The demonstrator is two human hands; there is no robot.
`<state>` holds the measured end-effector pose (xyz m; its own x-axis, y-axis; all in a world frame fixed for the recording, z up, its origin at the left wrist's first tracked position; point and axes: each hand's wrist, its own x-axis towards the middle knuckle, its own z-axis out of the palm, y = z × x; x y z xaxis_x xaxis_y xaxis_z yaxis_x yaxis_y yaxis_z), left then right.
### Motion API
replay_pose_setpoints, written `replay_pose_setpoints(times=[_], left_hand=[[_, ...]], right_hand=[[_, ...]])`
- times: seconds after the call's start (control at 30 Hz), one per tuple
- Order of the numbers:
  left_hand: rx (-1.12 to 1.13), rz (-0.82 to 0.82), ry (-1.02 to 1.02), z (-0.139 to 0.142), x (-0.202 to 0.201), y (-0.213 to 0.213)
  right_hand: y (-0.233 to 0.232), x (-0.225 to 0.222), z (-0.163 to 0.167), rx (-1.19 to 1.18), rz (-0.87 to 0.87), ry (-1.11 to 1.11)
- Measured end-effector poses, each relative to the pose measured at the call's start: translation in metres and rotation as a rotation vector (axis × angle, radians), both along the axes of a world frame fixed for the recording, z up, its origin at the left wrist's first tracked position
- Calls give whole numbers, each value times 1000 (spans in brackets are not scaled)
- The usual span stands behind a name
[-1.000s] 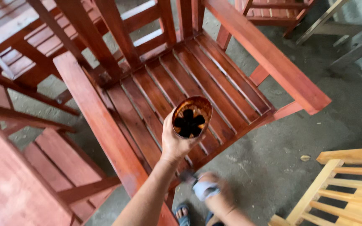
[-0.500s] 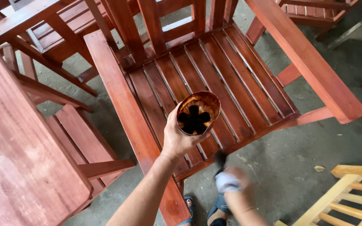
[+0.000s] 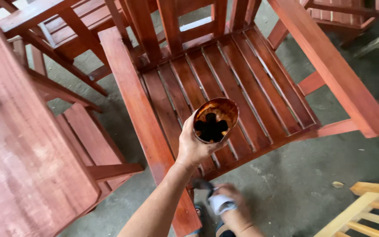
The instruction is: The person holds a container of dark wood stain in one hand and a brush in the other, brushing stain onto the slats, frame, and legs of a wooden chair. They work the brush into the seat boards and then coat the chair legs and lower rails, moving around the chair to reach each surface.
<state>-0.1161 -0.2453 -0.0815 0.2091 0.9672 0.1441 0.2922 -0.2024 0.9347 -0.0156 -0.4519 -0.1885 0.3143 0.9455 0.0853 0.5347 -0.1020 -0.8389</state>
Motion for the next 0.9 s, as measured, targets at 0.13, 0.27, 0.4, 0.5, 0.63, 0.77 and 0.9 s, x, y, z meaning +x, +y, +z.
replay_pose_setpoints(times=[0.13, 0.27, 0.4, 0.5, 0.63, 0.77, 0.9], left_hand=[[49, -44, -45, -6, -7, 1], [40, -79, -12, -12, -8, -5], [96, -75, -17, -15, -2, -8], [38, -114, -25, -11, -1, -5], [19, -177, -3, -3, 1, -3], [-29, -251, 19, 8, 6, -5], [-79, -335, 45, 19, 15, -7]], right_hand=[[0, 44, -2, 34, -149, 144], [19, 82, 27, -5, -290, -150], [45, 113, 105, -104, -291, -250], [54, 126, 184, 123, -211, -243], [64, 135, 261, 255, 104, 60], [91, 125, 270, 265, 464, 4], [125, 95, 252, 180, 509, -179]])
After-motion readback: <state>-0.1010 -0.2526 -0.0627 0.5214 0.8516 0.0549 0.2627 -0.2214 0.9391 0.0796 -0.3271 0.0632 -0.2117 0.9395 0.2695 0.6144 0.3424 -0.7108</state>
